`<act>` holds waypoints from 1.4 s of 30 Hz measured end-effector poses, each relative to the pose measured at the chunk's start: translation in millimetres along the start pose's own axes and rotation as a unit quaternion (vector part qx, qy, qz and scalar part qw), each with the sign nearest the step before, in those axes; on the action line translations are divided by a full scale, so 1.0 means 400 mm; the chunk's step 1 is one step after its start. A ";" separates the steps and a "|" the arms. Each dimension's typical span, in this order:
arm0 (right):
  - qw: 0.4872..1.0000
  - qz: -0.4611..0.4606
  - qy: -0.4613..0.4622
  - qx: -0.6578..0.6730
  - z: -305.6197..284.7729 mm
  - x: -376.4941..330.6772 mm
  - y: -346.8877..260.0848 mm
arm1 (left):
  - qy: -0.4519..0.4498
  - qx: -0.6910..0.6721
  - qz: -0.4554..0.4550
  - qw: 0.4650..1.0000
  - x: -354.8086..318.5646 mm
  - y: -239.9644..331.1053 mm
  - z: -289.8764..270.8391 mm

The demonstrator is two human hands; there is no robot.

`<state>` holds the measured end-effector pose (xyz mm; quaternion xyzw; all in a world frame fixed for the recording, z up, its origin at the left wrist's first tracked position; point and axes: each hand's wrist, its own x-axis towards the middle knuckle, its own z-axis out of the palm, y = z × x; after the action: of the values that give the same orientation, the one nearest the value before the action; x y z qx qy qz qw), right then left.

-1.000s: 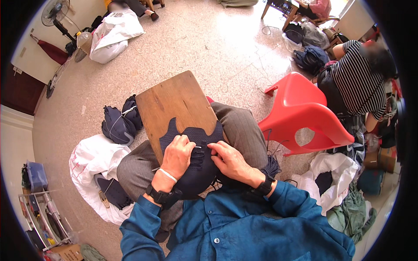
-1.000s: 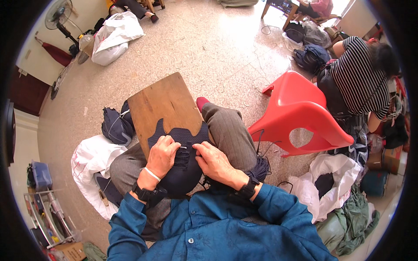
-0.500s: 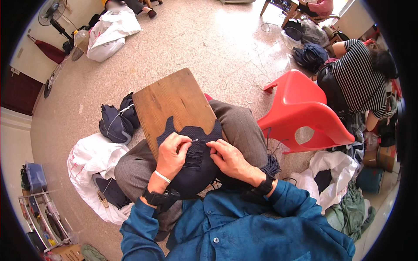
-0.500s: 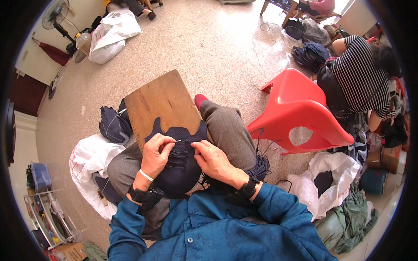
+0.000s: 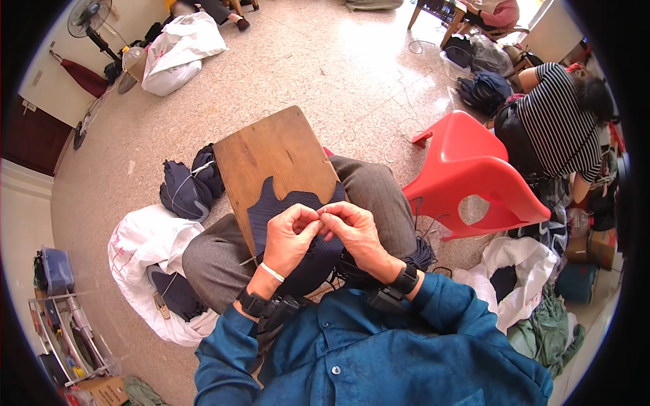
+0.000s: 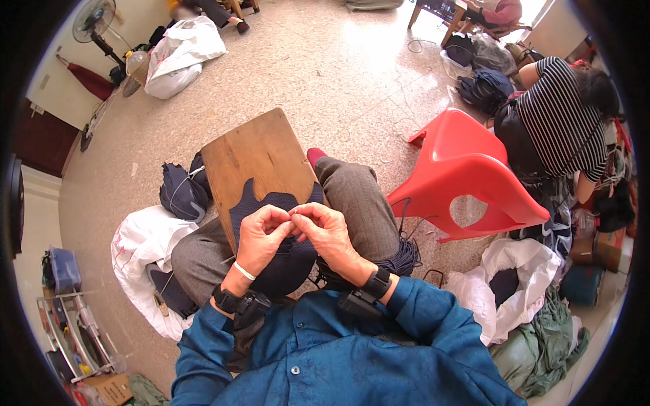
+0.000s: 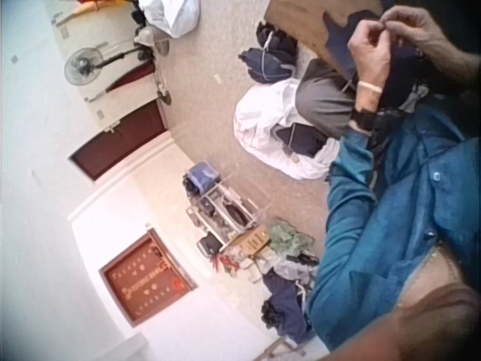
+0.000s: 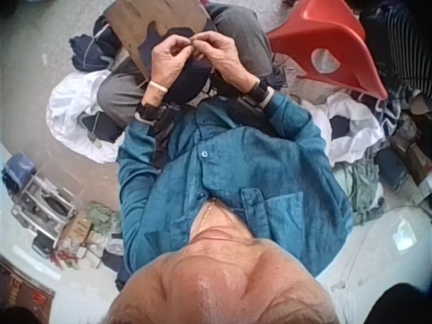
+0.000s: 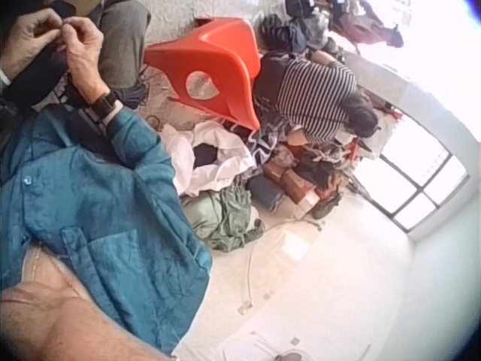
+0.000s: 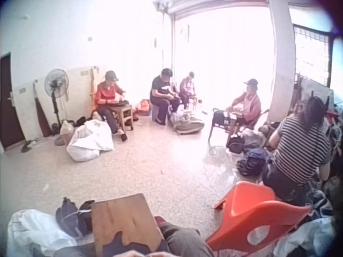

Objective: Manually thread laces through the eyelets of a shoe upper component.

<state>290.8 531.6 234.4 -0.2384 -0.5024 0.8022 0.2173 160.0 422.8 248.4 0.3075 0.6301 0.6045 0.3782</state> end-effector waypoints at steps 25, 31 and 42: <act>0.844 -0.180 -0.015 -0.505 -0.018 -0.014 -0.001 | 0.022 0.424 0.187 0.886 -0.019 -0.031 -0.086; 0.844 -0.163 0.001 -0.512 -0.020 -0.005 0.006 | 0.015 0.460 0.208 0.863 -0.003 -0.021 -0.072; 0.841 -0.109 -0.027 -0.529 -0.025 0.020 -0.007 | -0.025 0.383 0.185 0.905 0.020 -0.055 -0.075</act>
<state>290.9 544.5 231.9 -0.2386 -0.8788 0.3922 0.1305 131.7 412.0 225.3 0.5549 0.7351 0.3676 0.1284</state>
